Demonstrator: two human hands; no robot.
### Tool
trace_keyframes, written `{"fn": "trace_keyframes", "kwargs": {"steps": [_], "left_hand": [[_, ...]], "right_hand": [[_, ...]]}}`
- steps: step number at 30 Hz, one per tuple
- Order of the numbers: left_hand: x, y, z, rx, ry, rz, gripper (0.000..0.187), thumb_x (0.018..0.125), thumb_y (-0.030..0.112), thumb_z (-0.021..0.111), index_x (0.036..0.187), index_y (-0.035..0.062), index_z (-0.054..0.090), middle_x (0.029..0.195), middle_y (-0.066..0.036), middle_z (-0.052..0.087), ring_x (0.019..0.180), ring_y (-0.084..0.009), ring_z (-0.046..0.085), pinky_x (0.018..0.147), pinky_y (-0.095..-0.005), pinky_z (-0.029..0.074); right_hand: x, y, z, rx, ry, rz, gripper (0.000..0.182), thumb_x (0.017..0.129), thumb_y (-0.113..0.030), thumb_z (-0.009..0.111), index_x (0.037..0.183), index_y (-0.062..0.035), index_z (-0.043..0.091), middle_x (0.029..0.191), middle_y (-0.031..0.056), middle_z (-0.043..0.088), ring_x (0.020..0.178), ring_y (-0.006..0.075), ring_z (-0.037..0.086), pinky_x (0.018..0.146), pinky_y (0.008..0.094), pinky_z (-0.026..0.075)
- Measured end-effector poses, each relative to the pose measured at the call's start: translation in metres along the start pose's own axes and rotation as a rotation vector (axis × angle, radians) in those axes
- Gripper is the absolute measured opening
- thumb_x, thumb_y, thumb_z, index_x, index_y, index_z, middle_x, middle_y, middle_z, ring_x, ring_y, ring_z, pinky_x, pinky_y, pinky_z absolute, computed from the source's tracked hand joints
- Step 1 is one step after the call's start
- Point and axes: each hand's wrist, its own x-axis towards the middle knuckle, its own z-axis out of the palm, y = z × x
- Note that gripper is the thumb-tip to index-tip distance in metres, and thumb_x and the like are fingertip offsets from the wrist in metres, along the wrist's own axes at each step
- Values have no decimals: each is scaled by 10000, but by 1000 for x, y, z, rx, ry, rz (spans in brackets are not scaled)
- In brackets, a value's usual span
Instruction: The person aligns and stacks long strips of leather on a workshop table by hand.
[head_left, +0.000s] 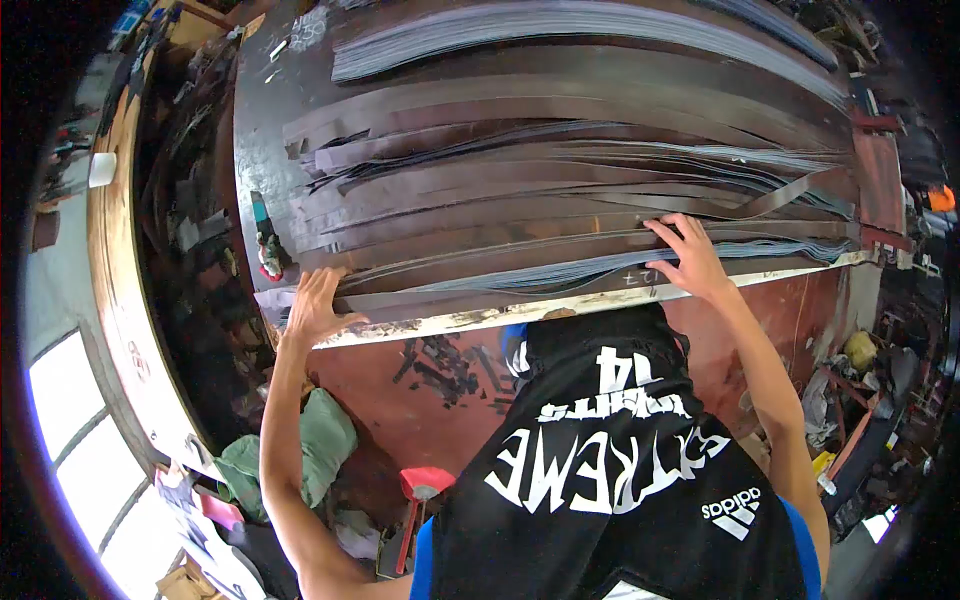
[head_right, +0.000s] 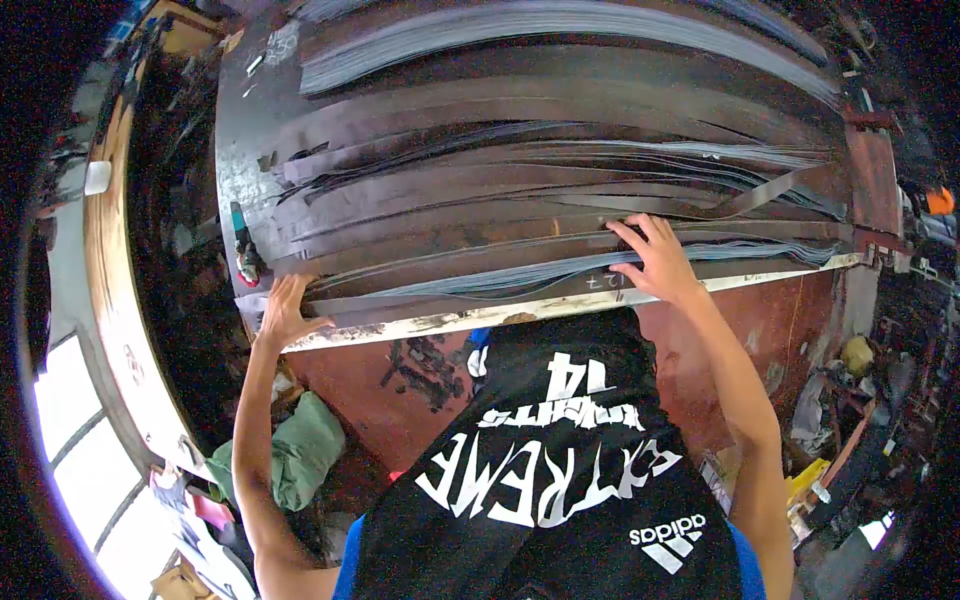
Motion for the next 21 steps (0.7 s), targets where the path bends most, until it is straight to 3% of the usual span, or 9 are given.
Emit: {"fn": "trace_keyframes", "kwargs": {"steps": [7,9,10,11,14,21], "left_hand": [[10,42,-16,84,174,114,928,647,498,889,1393,61,550,1226,-117,617,1140,-353,579,1032,-517,392],[14,63,-11,20,248,165,819,677,486,860,1338,72,608,1257,-134,593,1163,-361,547,1020,-529,400],[14,74,1,-29,273,143,627,724,411,849,1217,70,667,1201,-116,608,1121,-348,563,999,-512,413],[14,82,14,-29,274,140,627,724,411,849,1217,70,667,1201,-116,608,1121,-348,563,999,-512,413],[14,112,32,-25,381,105,350,784,239,817,1052,70,669,1062,-88,616,985,-287,599,920,-469,427],[-8,127,44,-11,500,-32,192,833,184,784,935,91,651,892,-40,620,845,-247,616,848,-441,428]], "right_hand": [[-4,3,9,25,16,34,673,801,-224,829,1415,-129,568,1319,156,516,1211,393,492,1047,493,424],[-4,2,8,43,13,22,661,825,-266,813,1418,-125,557,1327,156,493,1199,395,471,1052,487,408],[-4,2,8,42,11,21,661,825,-266,813,1418,-125,557,1327,156,493,1199,395,471,1052,487,408],[-4,2,9,46,9,24,670,827,-261,810,1431,-129,551,1325,156,492,1197,393,468,1055,488,405],[-4,3,10,46,19,20,696,830,-255,806,1460,-138,535,1318,157,489,1188,390,467,1056,491,400],[-5,3,13,53,64,-3,740,826,-263,803,1495,-141,512,1284,162,506,1167,396,474,1051,500,397]]}}
